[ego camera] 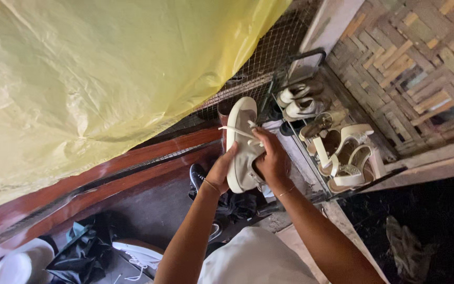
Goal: The person picks up various shoes from a wooden bench and places them onto a metal shoe rack. They handle multiple pairs of sneakers, sandals, and high heels one by one, arranging them on the rack's shelves.
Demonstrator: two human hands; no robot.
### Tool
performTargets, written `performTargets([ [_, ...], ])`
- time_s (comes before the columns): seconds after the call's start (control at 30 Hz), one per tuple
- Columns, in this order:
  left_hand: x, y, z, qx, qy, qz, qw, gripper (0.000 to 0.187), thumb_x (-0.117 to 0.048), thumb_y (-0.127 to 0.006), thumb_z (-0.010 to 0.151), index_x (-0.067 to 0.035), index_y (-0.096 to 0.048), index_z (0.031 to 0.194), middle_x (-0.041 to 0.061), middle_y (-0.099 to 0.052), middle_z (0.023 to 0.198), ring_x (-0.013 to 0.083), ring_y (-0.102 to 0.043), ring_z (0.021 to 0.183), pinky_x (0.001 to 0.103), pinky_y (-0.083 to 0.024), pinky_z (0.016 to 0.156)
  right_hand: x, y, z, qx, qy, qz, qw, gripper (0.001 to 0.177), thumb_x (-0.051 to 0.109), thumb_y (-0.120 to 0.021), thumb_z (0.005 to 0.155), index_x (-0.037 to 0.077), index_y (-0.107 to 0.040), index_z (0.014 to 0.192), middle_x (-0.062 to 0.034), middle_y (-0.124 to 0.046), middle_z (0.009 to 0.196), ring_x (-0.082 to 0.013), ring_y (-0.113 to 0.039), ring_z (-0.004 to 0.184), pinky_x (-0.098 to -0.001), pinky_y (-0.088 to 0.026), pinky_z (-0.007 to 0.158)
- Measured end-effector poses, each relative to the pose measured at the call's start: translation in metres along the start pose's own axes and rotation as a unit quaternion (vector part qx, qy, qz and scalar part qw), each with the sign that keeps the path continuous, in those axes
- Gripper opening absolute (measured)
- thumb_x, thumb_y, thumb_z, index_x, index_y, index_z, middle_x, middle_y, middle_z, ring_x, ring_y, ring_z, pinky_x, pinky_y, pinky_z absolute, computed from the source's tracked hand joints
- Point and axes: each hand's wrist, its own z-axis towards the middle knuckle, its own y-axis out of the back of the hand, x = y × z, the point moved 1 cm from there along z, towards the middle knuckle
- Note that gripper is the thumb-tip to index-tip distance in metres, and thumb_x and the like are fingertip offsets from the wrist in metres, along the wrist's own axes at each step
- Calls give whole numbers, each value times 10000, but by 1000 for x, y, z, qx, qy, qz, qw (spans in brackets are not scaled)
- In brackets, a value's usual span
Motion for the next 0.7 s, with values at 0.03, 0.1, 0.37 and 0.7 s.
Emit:
performTargets([
  [0.03, 0, 5, 0, -1, -13, 28, 1000, 641, -518, -600, 1035, 19, -584, 1383, 120, -707, 1105, 232, -692, 938, 386, -577, 828, 2, 0, 2, 4, 1, -18, 1000, 612, -138, -731, 654, 11, -628, 1238, -182, -667, 1275, -362, -653, 1181, -410, -547, 987],
  [0.1, -6, 11, 4, -4, -16, 57, 998, 623, -492, -608, 1045, 49, -603, 1355, 123, -716, 1065, 229, -698, 902, 383, -584, 801, 1, 3, 7, 12, 5, -54, 998, 628, -141, -721, 577, 1, -641, 1183, -219, -643, 1235, -415, -623, 1152, -447, -527, 956],
  [0.37, -8, 18, 2, 49, 45, 29, 997, 556, -416, -637, 921, -30, -582, 1318, 109, -733, 1090, 230, -732, 948, 392, -609, 868, -14, 9, -7, 80, -43, 1, 996, 551, -167, -684, 669, 15, -675, 1189, -133, -667, 1150, -324, -688, 1049, -386, -577, 877],
  [0.7, 13, 20, 20, -55, 30, 0, 998, 586, -447, -582, 960, -7, -573, 1347, 138, -724, 1179, 260, -732, 1009, 402, -602, 896, -49, -7, -63, 48, -199, -45, 978, 577, 202, -860, 814, -13, -616, 1290, -262, -599, 1246, -423, -615, 1135, -493, -521, 942],
])
